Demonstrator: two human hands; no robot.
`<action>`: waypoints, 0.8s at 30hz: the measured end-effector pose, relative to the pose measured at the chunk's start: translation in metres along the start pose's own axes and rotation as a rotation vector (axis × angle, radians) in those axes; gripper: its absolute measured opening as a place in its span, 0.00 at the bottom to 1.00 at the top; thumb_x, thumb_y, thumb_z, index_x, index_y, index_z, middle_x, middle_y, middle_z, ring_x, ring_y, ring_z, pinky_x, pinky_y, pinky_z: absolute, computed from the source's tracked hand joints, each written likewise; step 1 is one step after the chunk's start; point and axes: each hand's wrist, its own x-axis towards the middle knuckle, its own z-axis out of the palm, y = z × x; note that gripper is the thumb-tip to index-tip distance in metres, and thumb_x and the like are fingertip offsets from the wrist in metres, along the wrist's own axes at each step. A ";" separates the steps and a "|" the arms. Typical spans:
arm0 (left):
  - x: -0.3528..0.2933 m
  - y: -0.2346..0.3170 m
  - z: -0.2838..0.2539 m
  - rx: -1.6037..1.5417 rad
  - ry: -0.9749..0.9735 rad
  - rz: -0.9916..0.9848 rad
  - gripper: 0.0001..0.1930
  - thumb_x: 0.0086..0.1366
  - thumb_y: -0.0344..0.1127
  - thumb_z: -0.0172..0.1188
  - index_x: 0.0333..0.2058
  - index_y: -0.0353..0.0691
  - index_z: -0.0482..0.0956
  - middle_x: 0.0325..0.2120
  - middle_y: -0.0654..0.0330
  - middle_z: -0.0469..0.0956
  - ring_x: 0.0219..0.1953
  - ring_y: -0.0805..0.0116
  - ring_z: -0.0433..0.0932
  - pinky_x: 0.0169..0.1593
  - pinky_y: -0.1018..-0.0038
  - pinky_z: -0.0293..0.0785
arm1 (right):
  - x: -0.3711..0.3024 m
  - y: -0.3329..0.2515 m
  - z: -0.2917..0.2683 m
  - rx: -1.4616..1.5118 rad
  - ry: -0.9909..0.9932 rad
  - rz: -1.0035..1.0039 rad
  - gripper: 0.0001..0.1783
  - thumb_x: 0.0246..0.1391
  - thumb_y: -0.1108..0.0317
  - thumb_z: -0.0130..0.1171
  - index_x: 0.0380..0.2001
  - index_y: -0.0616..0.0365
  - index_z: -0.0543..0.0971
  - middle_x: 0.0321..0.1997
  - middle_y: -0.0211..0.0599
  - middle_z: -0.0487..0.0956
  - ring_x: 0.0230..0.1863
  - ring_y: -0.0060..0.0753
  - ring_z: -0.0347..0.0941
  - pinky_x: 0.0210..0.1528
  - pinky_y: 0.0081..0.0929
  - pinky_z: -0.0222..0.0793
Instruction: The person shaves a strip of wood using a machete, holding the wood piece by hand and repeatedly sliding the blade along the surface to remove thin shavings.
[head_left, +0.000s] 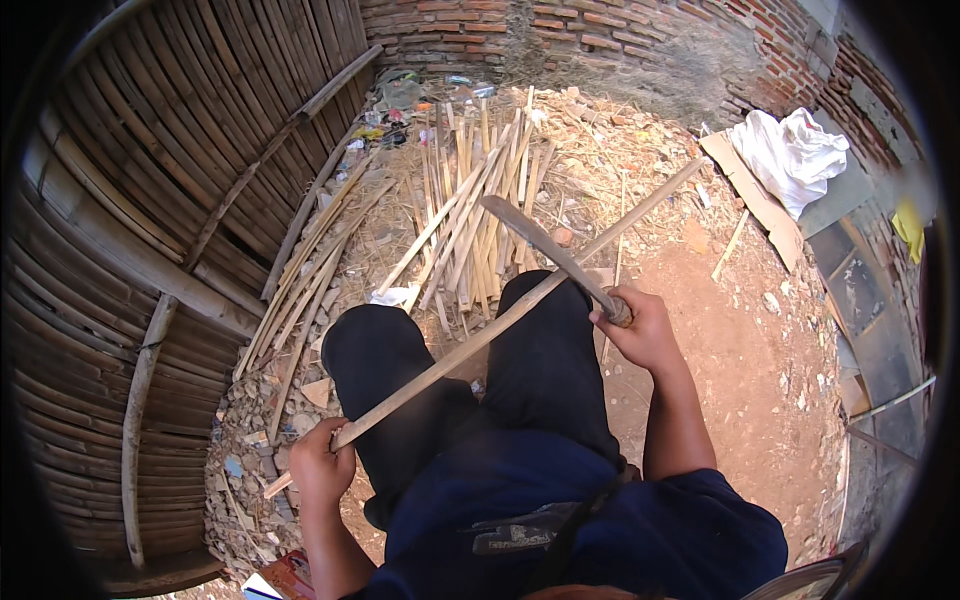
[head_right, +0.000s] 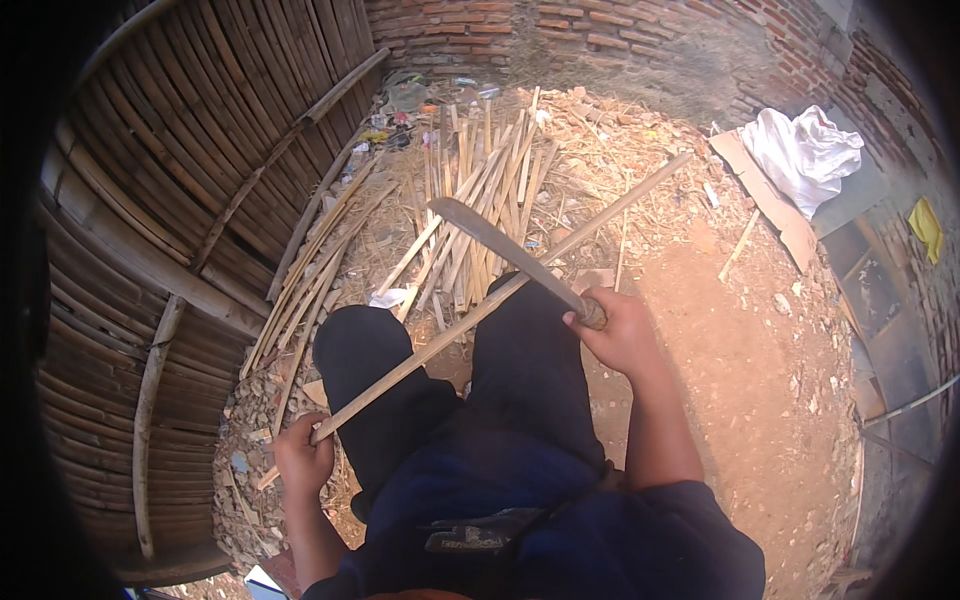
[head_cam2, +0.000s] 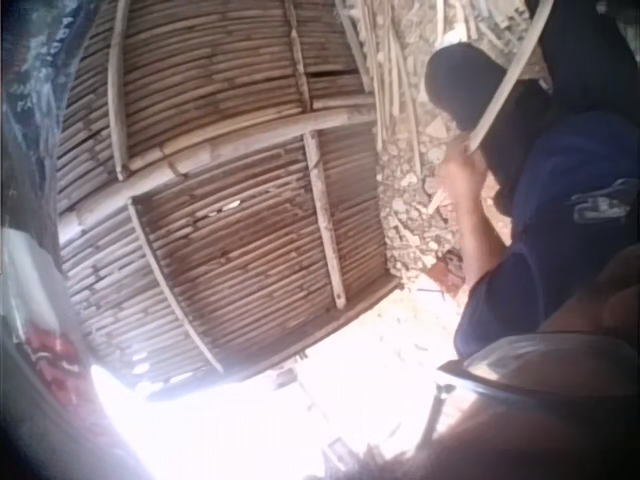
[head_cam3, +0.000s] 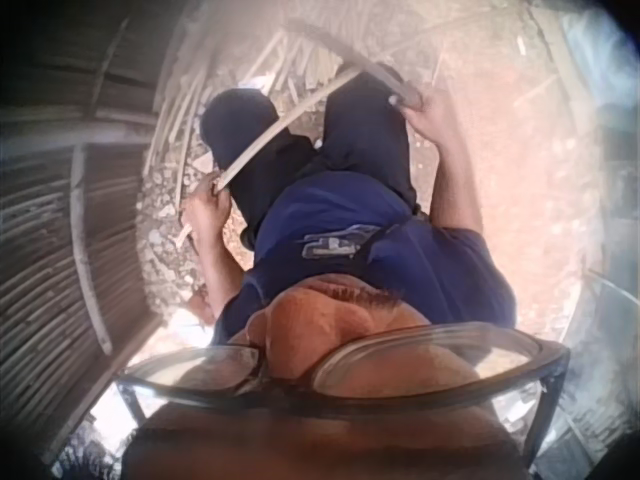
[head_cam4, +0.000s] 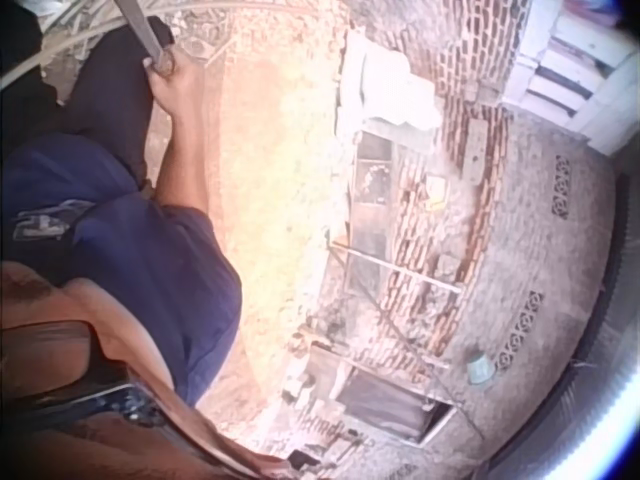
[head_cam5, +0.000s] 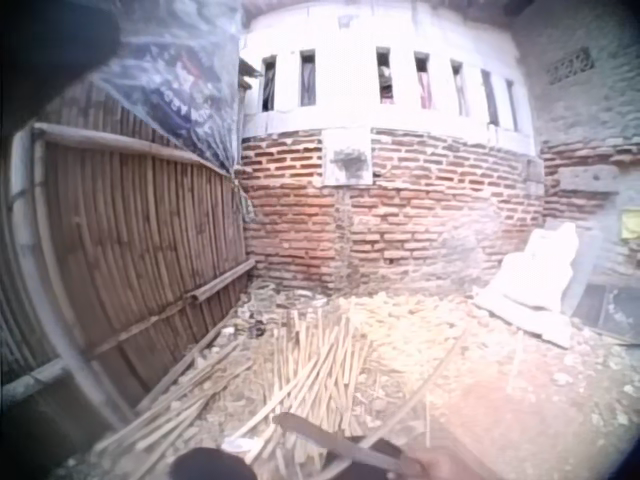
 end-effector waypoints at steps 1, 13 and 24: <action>0.001 0.003 0.005 -0.006 0.003 0.011 0.11 0.58 0.29 0.68 0.40 0.43 0.89 0.27 0.49 0.86 0.29 0.46 0.86 0.35 0.58 0.81 | -0.004 0.000 0.015 0.000 -0.054 -0.109 0.16 0.54 0.60 0.78 0.38 0.58 0.85 0.31 0.48 0.84 0.35 0.53 0.83 0.38 0.43 0.76; 0.003 -0.021 -0.009 0.023 0.013 -0.002 0.10 0.57 0.29 0.68 0.39 0.42 0.89 0.22 0.49 0.83 0.26 0.46 0.84 0.32 0.58 0.78 | 0.002 0.030 -0.004 -0.074 0.101 0.078 0.16 0.55 0.59 0.77 0.41 0.57 0.85 0.32 0.50 0.85 0.35 0.57 0.83 0.39 0.44 0.77; 0.023 0.028 0.007 -0.085 -0.126 0.005 0.20 0.57 0.47 0.82 0.41 0.40 0.89 0.24 0.53 0.85 0.25 0.56 0.86 0.32 0.65 0.80 | -0.006 -0.015 0.039 -0.012 -0.341 -0.402 0.13 0.53 0.63 0.78 0.37 0.57 0.84 0.28 0.46 0.82 0.33 0.53 0.82 0.36 0.43 0.75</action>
